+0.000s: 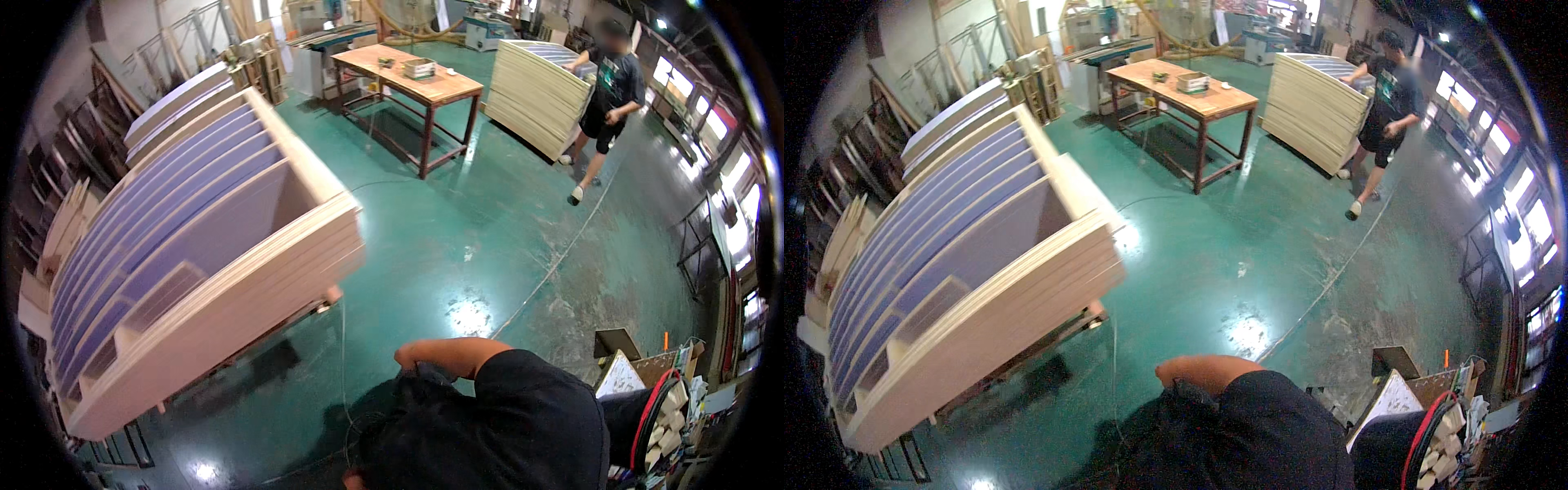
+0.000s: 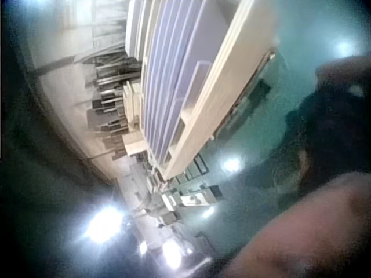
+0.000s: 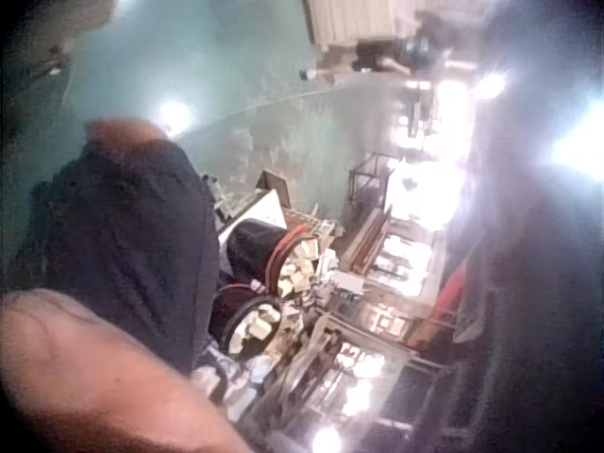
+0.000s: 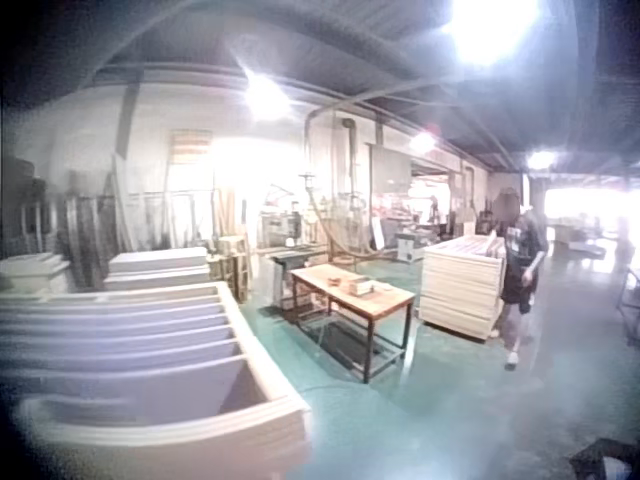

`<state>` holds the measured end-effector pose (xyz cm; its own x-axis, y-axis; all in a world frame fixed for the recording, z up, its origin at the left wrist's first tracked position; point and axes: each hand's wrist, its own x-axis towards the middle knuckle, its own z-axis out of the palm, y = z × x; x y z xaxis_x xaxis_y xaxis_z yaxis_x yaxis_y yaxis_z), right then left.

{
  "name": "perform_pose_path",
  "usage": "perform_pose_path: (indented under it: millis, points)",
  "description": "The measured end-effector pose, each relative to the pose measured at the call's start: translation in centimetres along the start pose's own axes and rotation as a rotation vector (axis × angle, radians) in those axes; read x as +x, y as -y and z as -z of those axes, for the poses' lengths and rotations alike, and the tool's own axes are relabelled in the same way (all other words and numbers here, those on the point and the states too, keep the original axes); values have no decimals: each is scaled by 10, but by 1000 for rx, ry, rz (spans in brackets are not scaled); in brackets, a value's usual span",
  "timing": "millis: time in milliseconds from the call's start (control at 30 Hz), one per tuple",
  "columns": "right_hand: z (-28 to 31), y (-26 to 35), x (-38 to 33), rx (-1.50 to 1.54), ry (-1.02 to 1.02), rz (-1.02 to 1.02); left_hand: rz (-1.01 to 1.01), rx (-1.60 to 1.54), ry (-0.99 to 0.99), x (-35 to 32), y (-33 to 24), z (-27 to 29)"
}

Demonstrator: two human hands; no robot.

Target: The person repeatedly lifts and places a large wooden frame structure onto a workbench in a workshop. They use a nail gun to secure the frame components together. The task involves handling the frame multiple times and using a power tool for assembly.

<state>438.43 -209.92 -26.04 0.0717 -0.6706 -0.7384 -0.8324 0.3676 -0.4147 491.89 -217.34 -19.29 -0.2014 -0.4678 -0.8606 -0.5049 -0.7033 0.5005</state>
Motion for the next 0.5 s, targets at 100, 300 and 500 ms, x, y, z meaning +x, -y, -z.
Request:
perform_pose_path:
  millis: [100,300,500]
  points:
    - [-4,101,33,205,-346,162,-25,-115,-18,20,-4,97]
    - [12,286,88,-265,195,128,-474,-139,-13,63,-92,267]
    - [-12,419,181,-375,454,40,-377,-106,-20,98,-57,435]
